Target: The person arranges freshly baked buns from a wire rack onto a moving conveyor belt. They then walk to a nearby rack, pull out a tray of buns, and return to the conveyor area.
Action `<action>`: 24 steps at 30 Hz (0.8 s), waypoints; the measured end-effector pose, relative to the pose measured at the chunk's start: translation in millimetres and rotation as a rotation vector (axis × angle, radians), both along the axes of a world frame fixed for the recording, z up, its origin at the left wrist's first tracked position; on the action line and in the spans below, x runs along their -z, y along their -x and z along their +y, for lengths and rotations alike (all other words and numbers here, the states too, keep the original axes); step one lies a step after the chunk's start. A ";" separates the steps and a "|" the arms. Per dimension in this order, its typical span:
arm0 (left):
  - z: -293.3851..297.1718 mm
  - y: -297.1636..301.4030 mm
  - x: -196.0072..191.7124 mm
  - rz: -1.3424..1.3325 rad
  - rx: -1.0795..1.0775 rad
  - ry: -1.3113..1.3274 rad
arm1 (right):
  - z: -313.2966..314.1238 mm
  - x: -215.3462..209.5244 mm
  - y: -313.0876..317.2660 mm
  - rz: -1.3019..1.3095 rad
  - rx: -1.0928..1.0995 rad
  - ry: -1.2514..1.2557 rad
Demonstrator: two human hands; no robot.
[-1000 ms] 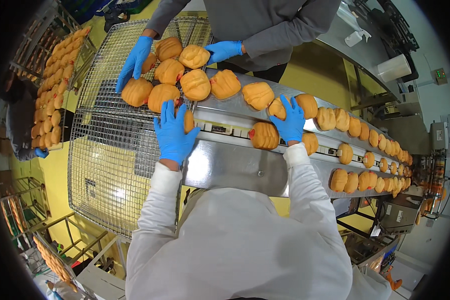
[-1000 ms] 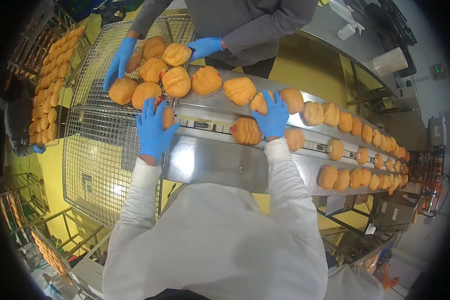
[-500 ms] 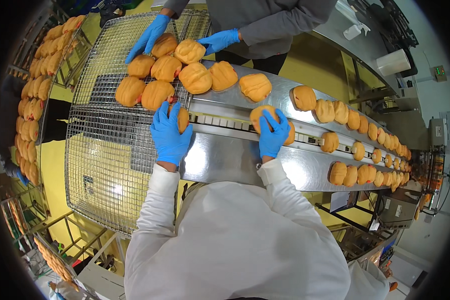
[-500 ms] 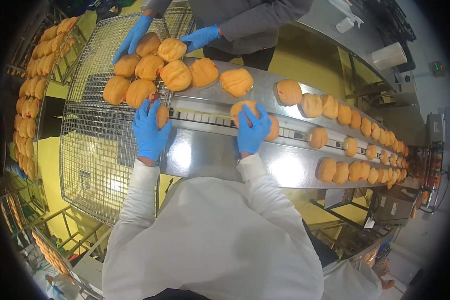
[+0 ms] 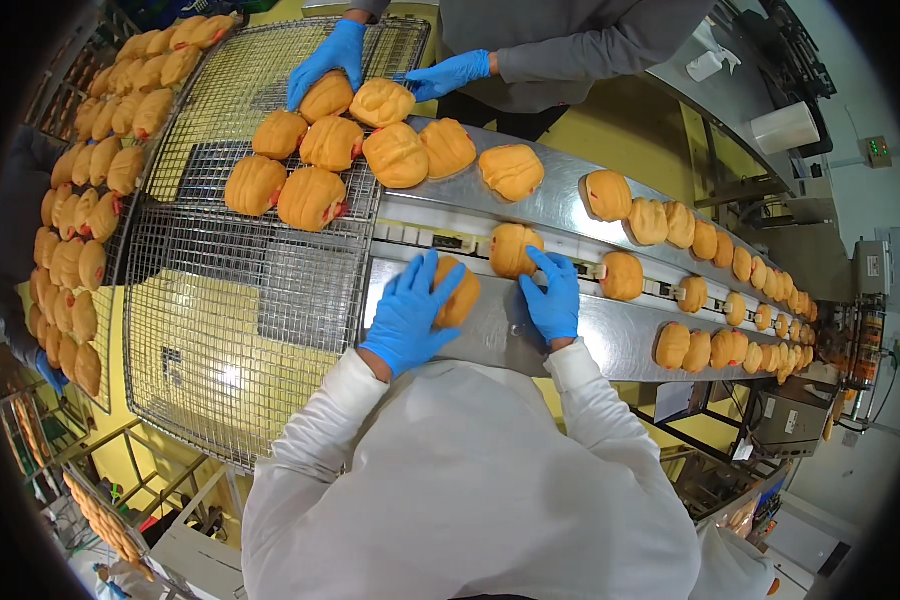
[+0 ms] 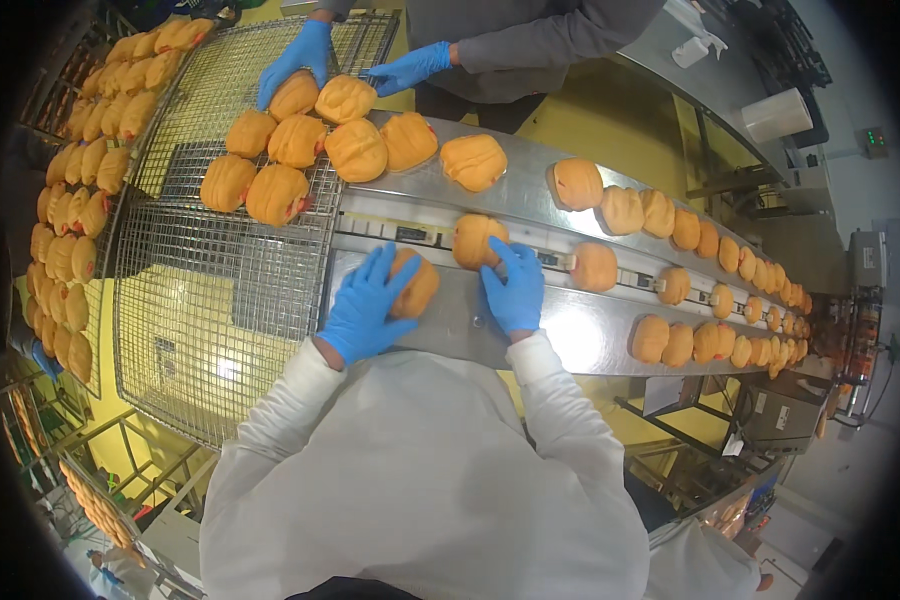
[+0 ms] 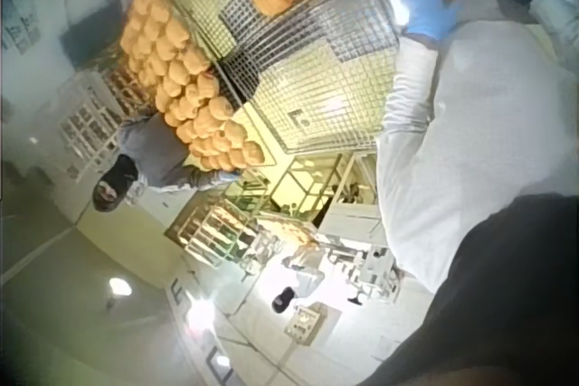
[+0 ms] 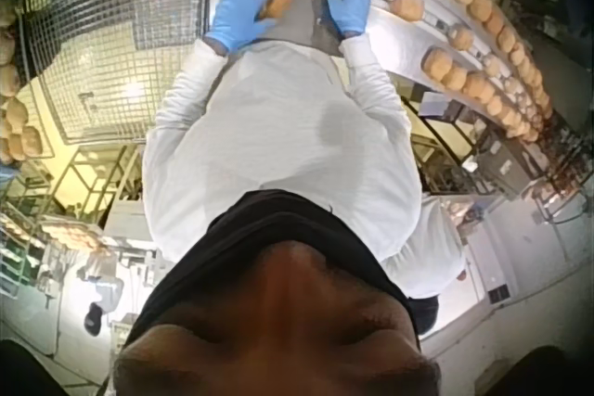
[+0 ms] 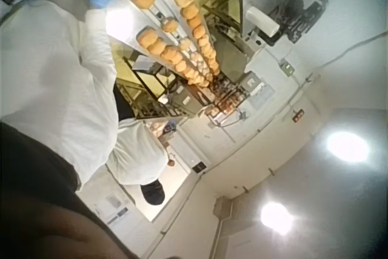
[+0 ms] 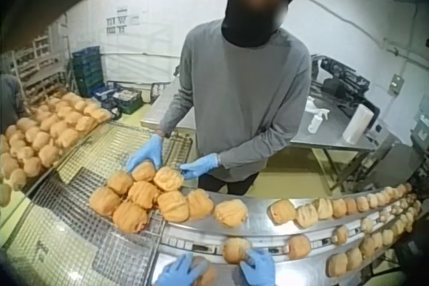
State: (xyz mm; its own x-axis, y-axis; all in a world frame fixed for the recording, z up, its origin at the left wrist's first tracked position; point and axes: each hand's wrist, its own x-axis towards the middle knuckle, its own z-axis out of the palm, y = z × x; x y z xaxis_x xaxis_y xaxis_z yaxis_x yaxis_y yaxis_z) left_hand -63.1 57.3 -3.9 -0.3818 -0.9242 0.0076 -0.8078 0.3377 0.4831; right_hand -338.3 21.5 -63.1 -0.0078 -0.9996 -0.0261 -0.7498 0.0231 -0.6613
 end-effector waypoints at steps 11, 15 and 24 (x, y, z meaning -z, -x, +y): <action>-59.5 56.0 72.0 -0.217 -0.365 0.143 | -12.2 -0.9 -65.6 -0.359 0.062 0.228; -53.5 28.6 53.9 -0.163 -0.054 -0.097 | -23.9 -2.8 -68.2 -0.290 -0.026 0.297; -96.6 -117.5 -7.2 -0.188 -0.623 0.223 | -154.1 -7.5 -39.5 0.243 -0.079 0.317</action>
